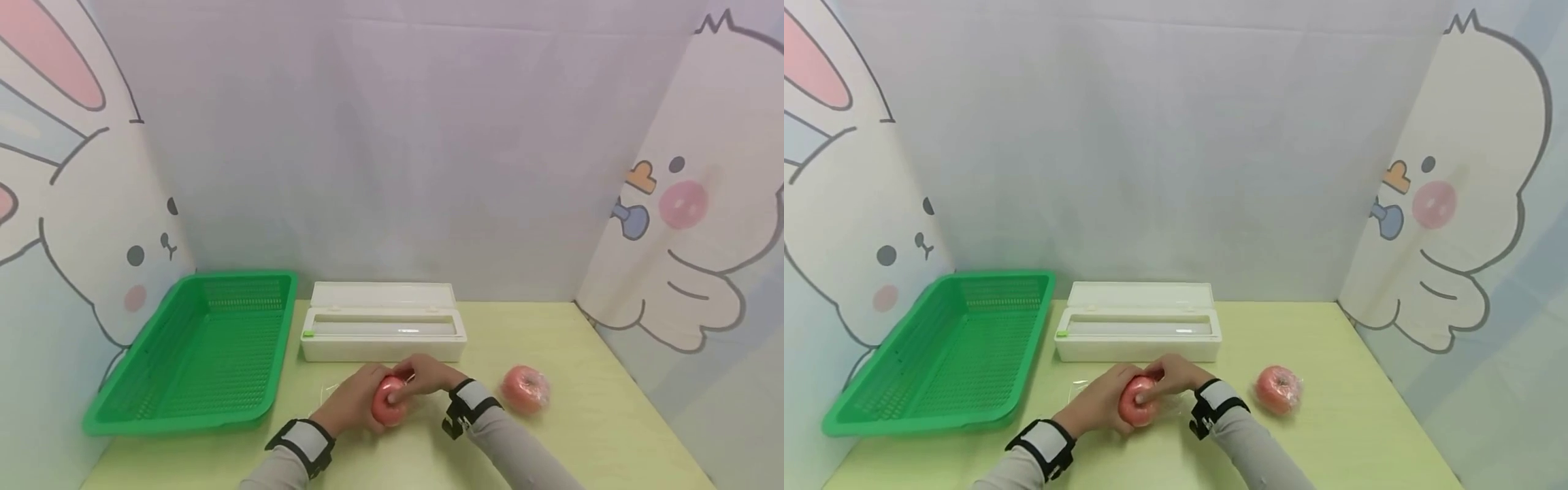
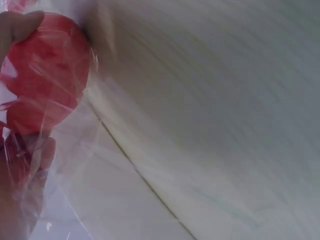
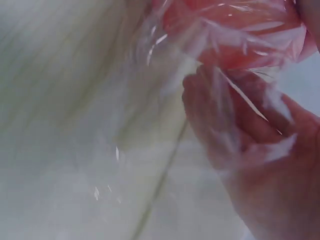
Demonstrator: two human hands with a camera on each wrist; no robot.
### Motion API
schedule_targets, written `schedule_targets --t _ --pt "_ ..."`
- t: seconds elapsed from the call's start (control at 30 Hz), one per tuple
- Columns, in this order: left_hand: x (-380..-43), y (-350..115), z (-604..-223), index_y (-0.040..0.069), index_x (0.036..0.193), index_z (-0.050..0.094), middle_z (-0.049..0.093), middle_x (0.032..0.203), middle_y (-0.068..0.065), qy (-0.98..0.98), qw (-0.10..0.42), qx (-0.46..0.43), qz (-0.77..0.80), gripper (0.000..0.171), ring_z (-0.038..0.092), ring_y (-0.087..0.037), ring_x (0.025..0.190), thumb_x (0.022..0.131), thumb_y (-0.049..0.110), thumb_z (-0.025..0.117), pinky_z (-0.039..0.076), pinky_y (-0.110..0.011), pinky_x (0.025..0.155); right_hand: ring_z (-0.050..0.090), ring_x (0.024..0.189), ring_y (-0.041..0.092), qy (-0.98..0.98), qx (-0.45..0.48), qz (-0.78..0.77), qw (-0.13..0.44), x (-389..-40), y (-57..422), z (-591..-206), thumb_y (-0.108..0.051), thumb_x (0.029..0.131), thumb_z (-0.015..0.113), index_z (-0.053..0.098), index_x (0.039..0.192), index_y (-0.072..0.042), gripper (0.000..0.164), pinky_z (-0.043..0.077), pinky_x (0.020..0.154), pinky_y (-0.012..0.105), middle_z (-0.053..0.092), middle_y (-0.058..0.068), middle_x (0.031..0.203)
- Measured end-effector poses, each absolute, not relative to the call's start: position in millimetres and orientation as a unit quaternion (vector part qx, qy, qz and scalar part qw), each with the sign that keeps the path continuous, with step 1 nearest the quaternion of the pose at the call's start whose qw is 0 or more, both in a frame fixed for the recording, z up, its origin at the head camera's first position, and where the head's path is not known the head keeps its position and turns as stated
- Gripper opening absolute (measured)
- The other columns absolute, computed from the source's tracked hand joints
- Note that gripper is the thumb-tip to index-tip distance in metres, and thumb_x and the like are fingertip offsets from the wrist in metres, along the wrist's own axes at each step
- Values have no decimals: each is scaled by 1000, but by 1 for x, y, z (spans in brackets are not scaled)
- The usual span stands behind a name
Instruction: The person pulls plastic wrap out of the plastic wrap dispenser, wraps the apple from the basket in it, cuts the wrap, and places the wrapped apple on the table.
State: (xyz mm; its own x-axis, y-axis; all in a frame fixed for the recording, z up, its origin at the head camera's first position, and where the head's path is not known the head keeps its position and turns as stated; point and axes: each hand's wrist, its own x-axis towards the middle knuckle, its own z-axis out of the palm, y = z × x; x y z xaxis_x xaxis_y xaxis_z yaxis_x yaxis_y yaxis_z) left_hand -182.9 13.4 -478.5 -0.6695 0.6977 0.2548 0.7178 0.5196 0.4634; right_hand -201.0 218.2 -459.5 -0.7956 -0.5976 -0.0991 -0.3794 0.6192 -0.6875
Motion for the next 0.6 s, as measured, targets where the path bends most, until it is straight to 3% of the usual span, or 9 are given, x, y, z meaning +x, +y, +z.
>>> schedule_targets --t 0.2,0.4,0.6 --pt "-187 14 -481 9 119 55 60 111 0 -866 -58 -353 -350 78 55 -13 102 51 22 92 53 -28 88 67 102 28 921 -271 -277 34 -187 230 -448 -38 66 86 66 117 1 67 55 87 36 71 14 113" --pt "-195 11 -483 5 121 54 61 115 -6 -865 -66 -318 -383 80 57 -19 104 53 23 92 52 -39 91 66 104 30 926 -262 -268 -43 -174 247 -440 -39 63 88 63 119 3 74 54 90 42 70 15 114" --pt "-196 8 -489 3 125 52 59 119 -9 -867 -73 -294 -395 83 55 -22 108 55 24 91 52 -43 92 64 106 31 938 -218 -260 -62 -157 268 -445 -36 66 86 62 119 1 69 53 91 44 68 13 115"
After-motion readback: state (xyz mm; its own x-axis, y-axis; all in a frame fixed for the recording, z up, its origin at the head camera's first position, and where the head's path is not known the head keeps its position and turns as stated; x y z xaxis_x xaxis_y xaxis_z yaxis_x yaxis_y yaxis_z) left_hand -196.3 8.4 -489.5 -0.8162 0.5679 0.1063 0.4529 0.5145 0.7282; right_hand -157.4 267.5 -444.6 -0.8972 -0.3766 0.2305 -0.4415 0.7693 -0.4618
